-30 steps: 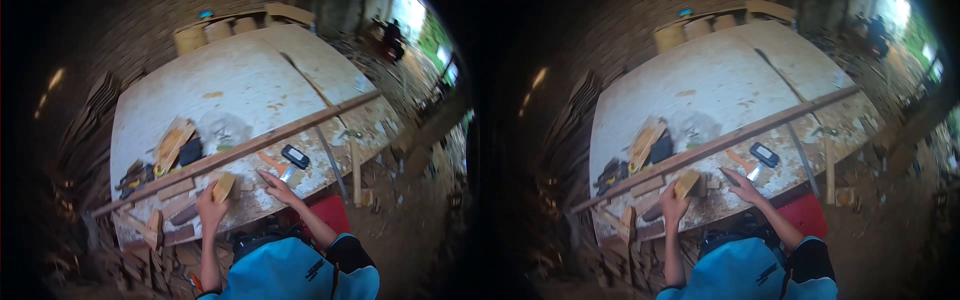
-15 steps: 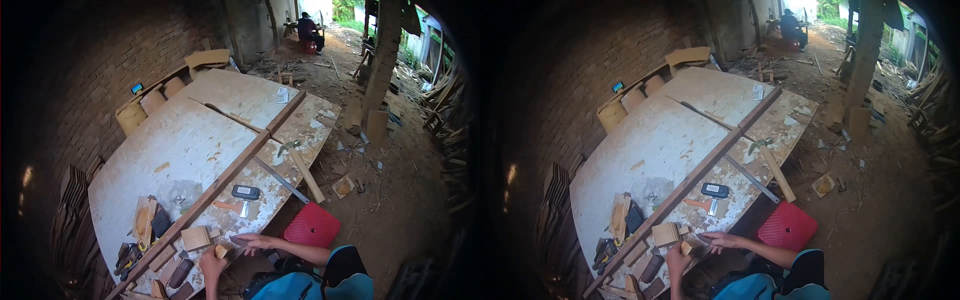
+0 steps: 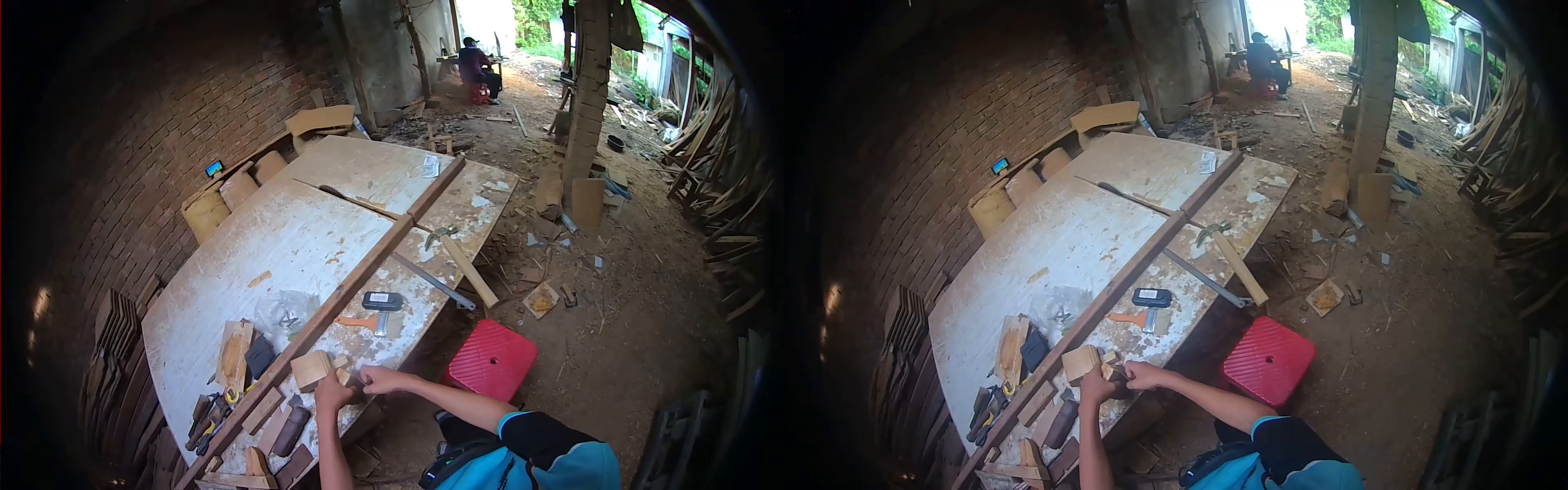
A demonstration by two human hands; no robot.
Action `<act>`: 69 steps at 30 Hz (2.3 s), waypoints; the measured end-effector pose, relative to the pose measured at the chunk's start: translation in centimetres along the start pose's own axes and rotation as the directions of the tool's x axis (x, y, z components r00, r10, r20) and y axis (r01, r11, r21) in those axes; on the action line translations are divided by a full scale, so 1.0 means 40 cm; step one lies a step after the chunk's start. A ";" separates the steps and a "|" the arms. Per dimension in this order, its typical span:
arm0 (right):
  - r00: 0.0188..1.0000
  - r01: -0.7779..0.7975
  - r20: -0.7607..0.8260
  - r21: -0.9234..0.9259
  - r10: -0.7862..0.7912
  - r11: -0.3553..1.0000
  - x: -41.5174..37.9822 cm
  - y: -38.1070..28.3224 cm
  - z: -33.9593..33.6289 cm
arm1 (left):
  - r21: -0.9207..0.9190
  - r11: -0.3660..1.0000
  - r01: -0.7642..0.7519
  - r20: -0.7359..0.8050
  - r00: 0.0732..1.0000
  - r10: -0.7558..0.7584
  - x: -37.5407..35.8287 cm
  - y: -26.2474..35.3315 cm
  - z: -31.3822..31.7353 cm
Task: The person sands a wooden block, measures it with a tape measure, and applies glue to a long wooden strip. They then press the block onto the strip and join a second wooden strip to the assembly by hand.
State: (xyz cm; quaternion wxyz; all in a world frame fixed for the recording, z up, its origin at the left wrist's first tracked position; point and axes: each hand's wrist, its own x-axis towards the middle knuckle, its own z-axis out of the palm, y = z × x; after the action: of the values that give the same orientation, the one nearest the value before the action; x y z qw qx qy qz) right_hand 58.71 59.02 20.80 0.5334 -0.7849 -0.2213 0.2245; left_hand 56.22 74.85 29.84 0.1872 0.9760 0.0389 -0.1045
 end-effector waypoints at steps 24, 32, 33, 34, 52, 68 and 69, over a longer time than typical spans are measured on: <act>0.928 0.297 -0.279 0.158 -0.246 0.942 -0.065 -0.105 0.041 | -0.039 0.999 -0.001 -0.082 0.997 -0.003 -0.016 0.019 0.002; 0.966 0.238 -0.170 0.300 -0.194 0.924 -0.015 -0.030 0.053 | -0.062 0.998 0.000 -0.076 0.997 -0.005 -0.022 0.014 0.004; 0.932 0.356 -0.200 0.345 -0.302 0.869 -0.031 -0.065 0.042 | -0.067 0.998 0.020 -0.058 0.998 -0.024 -0.016 0.012 0.001; 0.897 0.429 -0.257 0.303 -0.361 0.851 -0.020 -0.061 0.051 | -0.083 0.996 0.022 -0.066 0.997 -0.028 -0.007 0.009 -0.003; 0.999 0.027 0.005 0.730 -0.044 0.683 0.054 -0.012 0.052 | -0.080 0.997 0.004 -0.032 0.999 -0.006 -0.014 0.013 -0.011; 0.990 0.092 -0.142 0.642 0.000 0.761 0.059 -0.039 0.078 | -0.065 0.998 -0.001 -0.042 0.999 -0.002 0.001 -0.008 0.006; 0.992 0.075 -0.128 0.687 0.020 0.723 0.050 -0.066 0.066 | -0.056 0.998 0.017 -0.025 1.000 -0.019 -0.004 -0.006 0.001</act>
State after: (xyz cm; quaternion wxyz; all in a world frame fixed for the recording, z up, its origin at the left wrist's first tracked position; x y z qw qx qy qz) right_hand 58.46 63.00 22.19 0.8032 -0.5393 -0.0993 0.2326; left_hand 56.04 75.04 29.74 0.2130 0.9712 0.0530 -0.0926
